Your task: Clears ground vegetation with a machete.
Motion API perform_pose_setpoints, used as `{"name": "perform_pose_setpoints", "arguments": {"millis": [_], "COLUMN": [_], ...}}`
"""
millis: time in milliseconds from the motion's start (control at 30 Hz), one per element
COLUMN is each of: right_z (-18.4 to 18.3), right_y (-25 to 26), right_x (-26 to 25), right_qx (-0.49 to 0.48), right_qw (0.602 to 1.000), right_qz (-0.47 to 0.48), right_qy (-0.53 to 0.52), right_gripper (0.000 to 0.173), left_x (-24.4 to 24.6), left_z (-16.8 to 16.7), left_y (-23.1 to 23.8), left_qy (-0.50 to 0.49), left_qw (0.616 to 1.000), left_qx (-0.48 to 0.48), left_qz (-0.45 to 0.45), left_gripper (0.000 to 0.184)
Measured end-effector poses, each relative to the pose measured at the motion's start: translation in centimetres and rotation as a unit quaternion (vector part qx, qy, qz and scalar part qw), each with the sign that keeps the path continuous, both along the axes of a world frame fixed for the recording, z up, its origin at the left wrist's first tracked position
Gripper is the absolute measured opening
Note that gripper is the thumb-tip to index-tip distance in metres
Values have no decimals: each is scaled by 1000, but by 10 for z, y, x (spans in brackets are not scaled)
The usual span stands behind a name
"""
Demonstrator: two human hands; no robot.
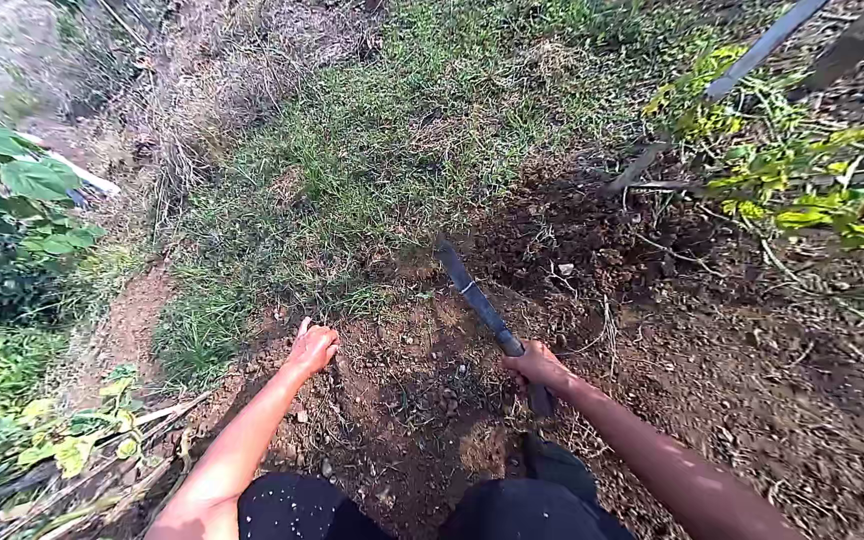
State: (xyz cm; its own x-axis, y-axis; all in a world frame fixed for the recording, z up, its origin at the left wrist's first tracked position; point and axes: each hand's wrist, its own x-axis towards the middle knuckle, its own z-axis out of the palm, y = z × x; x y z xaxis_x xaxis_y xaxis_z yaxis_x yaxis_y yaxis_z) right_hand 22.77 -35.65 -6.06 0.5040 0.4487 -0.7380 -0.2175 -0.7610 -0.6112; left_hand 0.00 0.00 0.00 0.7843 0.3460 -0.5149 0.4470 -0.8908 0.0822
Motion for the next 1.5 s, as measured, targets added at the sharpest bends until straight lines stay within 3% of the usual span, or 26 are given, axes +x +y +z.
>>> {"name": "perform_pose_setpoints", "arguments": {"millis": [133,300,367,500,567,733,900,967,1067,1133,1200,1333,1400,1500], "right_z": [18,2,-16,-42,-30,-13,-10,-30,-42,-36,-23,-3,0,-7], "right_y": [-1,53,71,50,19,-16,53,76,69,45,20,6,22,54], "right_x": [50,98,85,61,76,123,111,77,40,47,68,99,107,84], "right_qx": [48,118,108,4,-20,30,122,117,37,28,24,49,75,126], "right_qw": [992,937,941,998,999,986,933,953,998,1000,999,985,968,938], "right_qz": [-105,-314,-309,-59,-21,-119,-327,-275,-41,5,14,-113,-213,-317], "right_qy": [-44,-97,-89,-31,-32,-114,-92,-47,12,3,-38,-124,-108,-71], "right_gripper": [25,59,59,37,33,27,51,51,39,26,25,31,45,49], "left_x": [-12,-24,-25,-15,-11,-4,-10,-13,-14,-15,-14,-17,-17,-19], "left_z": [1,-2,-2,1,-2,-5,-2,-2,2,5,7,6,7,8], "left_y": [5,16,16,12,8,4,8,10,10,8,9,8,10,11], "left_qy": [-5,18,26,39,38,31,30,33,32,37,36,21,15,13], "left_qw": [1000,999,998,998,999,999,999,999,999,998,998,999,999,999], "left_qx": [-3,17,24,29,25,16,25,30,31,27,27,20,22,25], "left_qz": [21,44,45,36,24,8,31,28,28,32,32,34,41,47], "left_gripper": [30,30,29,30,30,31,30,30,29,30,31,30,30,30]}}
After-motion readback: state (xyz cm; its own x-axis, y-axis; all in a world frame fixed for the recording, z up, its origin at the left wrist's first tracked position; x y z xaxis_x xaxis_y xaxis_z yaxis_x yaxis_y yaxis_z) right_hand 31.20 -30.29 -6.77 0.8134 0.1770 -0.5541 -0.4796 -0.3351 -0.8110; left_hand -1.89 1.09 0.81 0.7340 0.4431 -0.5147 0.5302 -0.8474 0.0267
